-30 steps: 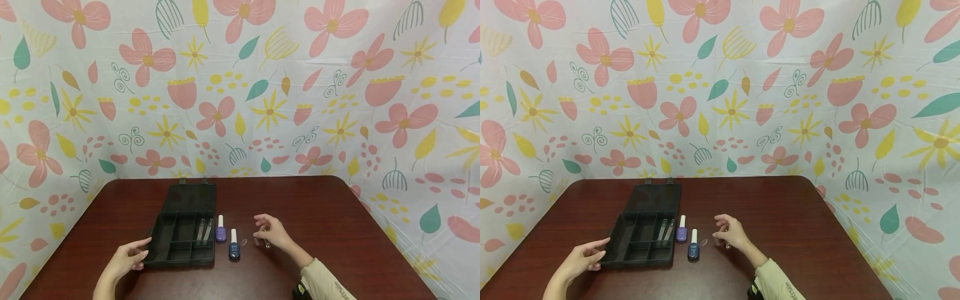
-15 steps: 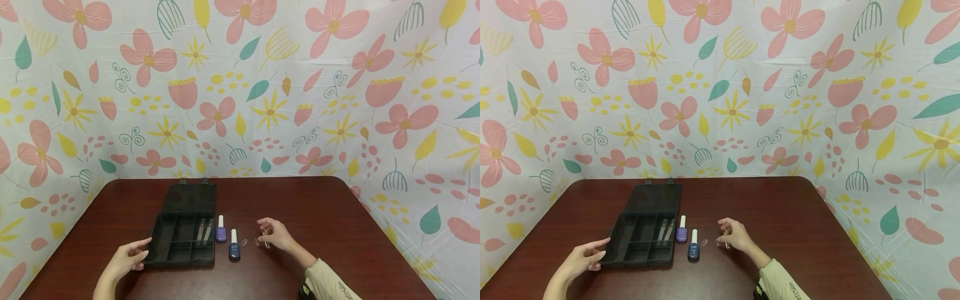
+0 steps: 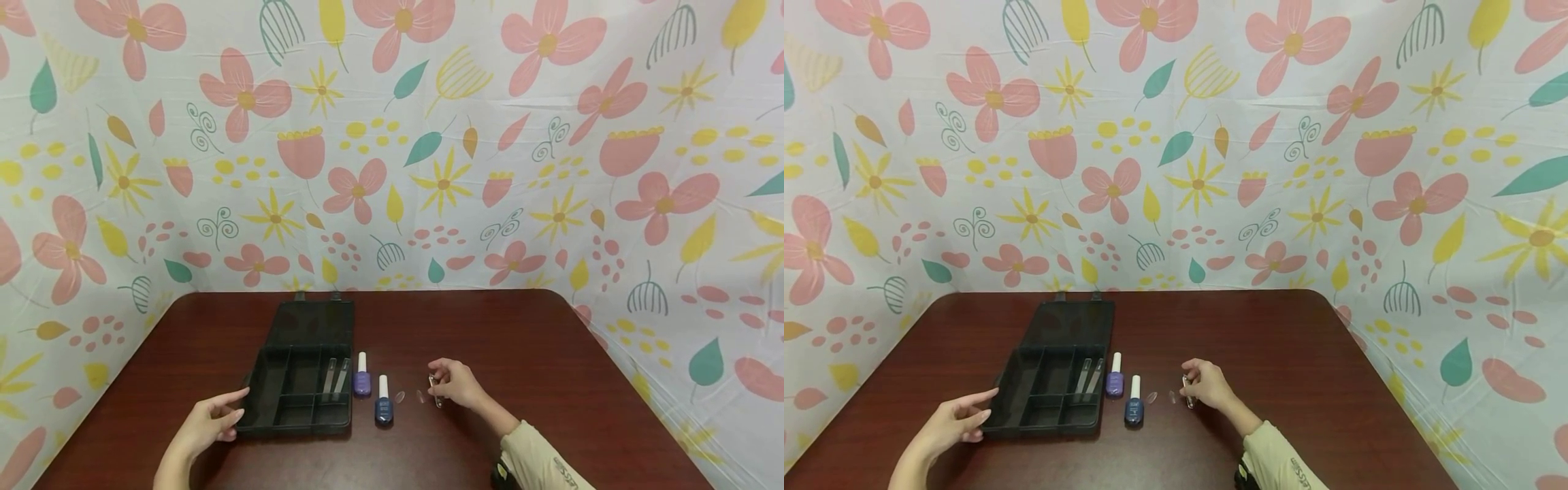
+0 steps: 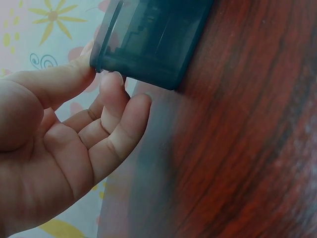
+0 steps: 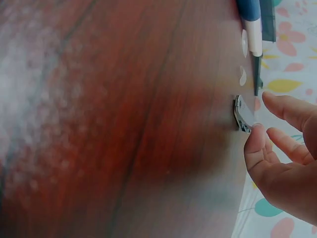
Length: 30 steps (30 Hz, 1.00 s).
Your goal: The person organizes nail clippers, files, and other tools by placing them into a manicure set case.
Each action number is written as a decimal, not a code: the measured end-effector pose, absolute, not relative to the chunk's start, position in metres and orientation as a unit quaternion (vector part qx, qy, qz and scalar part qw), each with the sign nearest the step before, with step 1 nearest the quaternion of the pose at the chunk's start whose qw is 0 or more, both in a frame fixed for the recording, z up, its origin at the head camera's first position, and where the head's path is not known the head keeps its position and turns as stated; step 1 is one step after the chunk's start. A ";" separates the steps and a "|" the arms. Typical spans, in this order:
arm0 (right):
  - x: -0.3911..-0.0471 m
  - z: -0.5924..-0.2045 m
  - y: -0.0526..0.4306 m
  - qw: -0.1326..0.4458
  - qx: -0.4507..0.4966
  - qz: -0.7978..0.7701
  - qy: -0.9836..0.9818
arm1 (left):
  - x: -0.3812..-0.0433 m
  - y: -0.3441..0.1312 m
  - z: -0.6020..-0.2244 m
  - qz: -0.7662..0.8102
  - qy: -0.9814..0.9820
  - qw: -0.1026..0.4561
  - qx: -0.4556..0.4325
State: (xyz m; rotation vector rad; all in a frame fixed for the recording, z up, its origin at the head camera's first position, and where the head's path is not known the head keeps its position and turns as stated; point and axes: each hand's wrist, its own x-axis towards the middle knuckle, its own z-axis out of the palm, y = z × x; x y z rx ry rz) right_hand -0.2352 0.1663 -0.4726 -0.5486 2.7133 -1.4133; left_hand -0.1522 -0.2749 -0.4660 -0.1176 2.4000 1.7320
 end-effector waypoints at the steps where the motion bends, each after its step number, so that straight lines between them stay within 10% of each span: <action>1: -0.236 -0.473 0.167 0.016 -0.175 -0.454 0.874 | -0.152 -0.275 -0.466 0.582 0.807 0.090 -0.038; 30: -0.245 -0.483 0.175 0.075 -0.134 -0.497 0.854 | -0.153 -0.274 -0.467 0.582 0.807 0.087 -0.041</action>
